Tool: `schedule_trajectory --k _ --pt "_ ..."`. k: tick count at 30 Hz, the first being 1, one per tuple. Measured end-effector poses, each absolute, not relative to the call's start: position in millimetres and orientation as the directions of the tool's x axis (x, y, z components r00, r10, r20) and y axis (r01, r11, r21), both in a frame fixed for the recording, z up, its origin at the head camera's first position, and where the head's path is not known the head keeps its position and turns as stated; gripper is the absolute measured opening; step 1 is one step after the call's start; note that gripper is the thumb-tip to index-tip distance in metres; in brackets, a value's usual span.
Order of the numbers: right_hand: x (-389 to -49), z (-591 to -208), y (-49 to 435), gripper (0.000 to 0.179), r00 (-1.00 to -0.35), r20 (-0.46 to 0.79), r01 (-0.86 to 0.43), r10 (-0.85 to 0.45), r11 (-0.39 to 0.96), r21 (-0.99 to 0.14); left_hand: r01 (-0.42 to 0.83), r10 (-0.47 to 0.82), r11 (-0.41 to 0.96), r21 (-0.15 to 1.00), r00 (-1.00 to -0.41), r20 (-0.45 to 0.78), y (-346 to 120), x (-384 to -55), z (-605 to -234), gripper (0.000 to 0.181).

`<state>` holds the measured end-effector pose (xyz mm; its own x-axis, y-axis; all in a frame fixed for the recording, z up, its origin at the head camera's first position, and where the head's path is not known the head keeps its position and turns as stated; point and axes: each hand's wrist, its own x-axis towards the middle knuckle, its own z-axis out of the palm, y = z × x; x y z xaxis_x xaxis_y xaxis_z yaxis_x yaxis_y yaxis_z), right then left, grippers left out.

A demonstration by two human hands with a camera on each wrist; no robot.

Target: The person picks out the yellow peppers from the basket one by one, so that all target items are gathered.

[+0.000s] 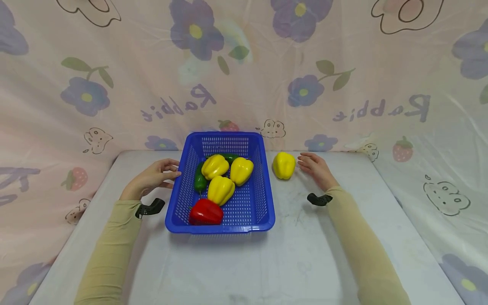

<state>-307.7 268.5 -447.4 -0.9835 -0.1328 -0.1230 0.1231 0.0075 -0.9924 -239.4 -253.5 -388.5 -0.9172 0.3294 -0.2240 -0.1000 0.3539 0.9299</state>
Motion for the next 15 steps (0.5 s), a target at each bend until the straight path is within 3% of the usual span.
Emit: schedule_trajectory --k 15 --pt "-305.9 -423.1 271.7 0.056 -0.991 -0.028 0.033 -0.133 -0.035 -0.999 -0.098 0.341 0.349 0.932 -0.913 -0.225 -254.6 -239.4 -388.5 0.055"
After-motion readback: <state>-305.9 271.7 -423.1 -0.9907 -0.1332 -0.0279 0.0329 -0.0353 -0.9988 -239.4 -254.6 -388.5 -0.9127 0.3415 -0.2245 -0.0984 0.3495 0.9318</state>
